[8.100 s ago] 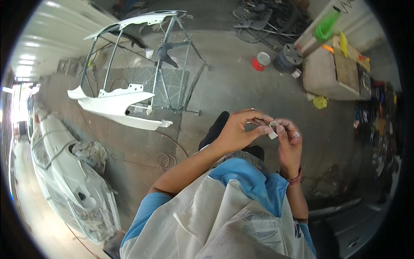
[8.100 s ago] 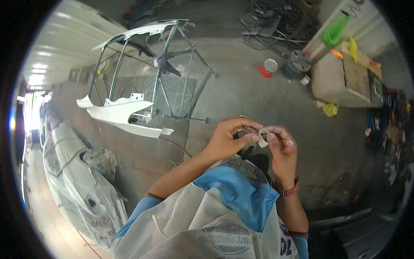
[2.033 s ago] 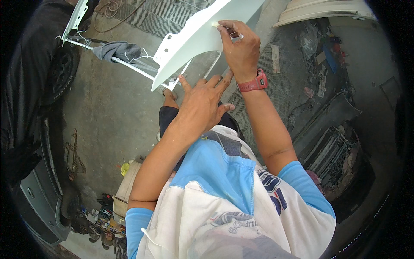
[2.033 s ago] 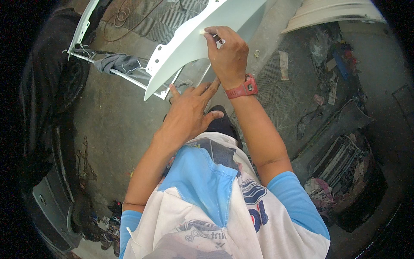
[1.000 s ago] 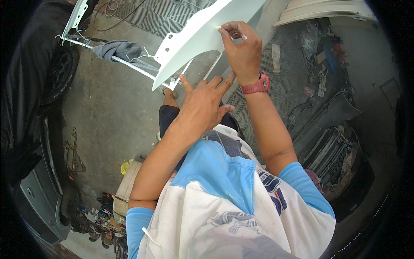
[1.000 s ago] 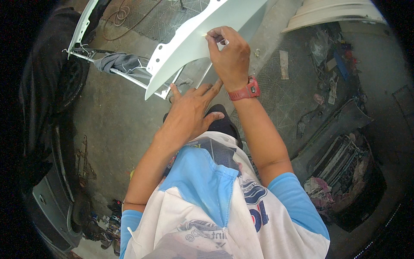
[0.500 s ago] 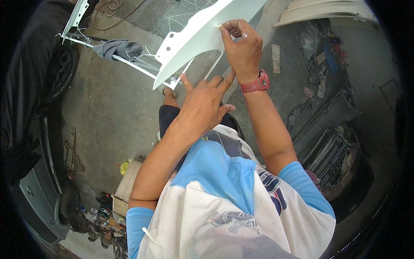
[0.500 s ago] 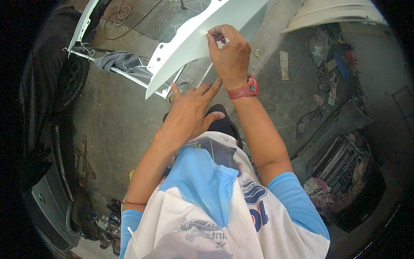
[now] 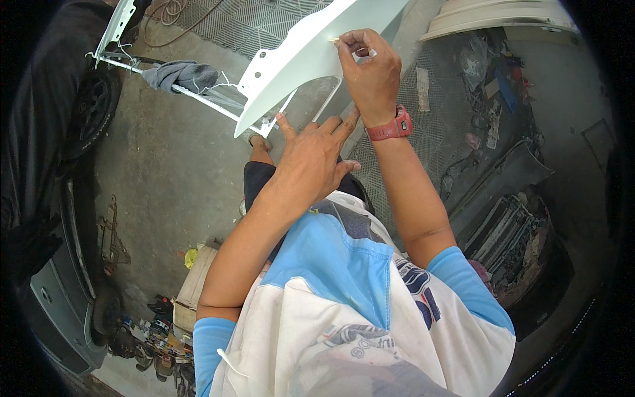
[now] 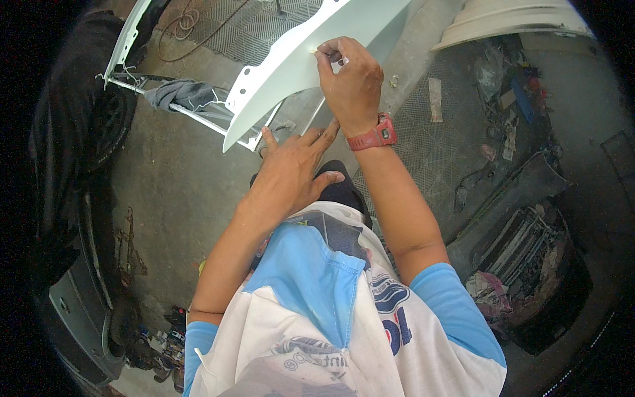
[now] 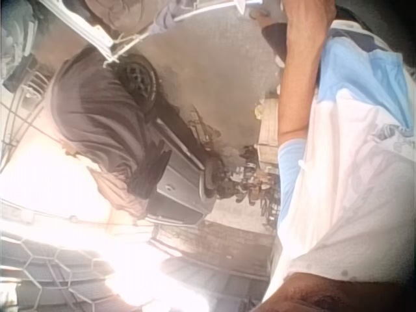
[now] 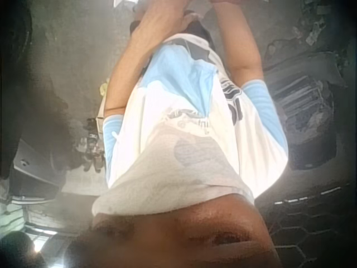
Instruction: The person uses a spray gun to apply white paint to a car bumper and a car door in a workshop. They move around the parts to cover different areas and briefly touch their face during the process.
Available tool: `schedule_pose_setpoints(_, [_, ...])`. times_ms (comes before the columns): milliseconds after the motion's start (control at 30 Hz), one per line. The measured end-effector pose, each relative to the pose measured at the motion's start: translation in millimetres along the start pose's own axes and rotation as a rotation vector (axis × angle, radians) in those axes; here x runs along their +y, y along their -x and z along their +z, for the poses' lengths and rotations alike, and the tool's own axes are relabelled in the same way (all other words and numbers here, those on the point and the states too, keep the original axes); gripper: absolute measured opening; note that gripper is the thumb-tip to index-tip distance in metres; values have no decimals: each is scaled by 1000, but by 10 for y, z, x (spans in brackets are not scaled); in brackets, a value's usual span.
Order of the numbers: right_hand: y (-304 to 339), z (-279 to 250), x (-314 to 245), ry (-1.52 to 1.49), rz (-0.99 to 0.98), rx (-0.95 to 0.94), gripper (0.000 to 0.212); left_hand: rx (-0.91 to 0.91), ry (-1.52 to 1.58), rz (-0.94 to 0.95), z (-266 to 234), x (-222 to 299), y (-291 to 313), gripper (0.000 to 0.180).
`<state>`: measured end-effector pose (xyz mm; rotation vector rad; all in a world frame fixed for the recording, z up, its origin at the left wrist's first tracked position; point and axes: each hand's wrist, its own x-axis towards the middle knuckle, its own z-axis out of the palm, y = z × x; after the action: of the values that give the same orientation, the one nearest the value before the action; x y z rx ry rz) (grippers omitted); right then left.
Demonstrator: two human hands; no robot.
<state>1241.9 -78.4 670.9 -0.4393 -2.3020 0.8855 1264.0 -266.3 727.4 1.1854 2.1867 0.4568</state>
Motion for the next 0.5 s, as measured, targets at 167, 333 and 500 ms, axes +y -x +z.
schedule_pose_setpoints(167, [4,7,6,-7,4,0,11,-3,7,-7,6,-5,-3,91])
schedule_pose_setpoints(333, [7,16,25,17,-12,4,12,2,-9,0,10,-9,-5,92])
schedule_pose_setpoints(500, [8,24,15,14,13,6,10,-3,-4,1,-4,-11,-2,92])
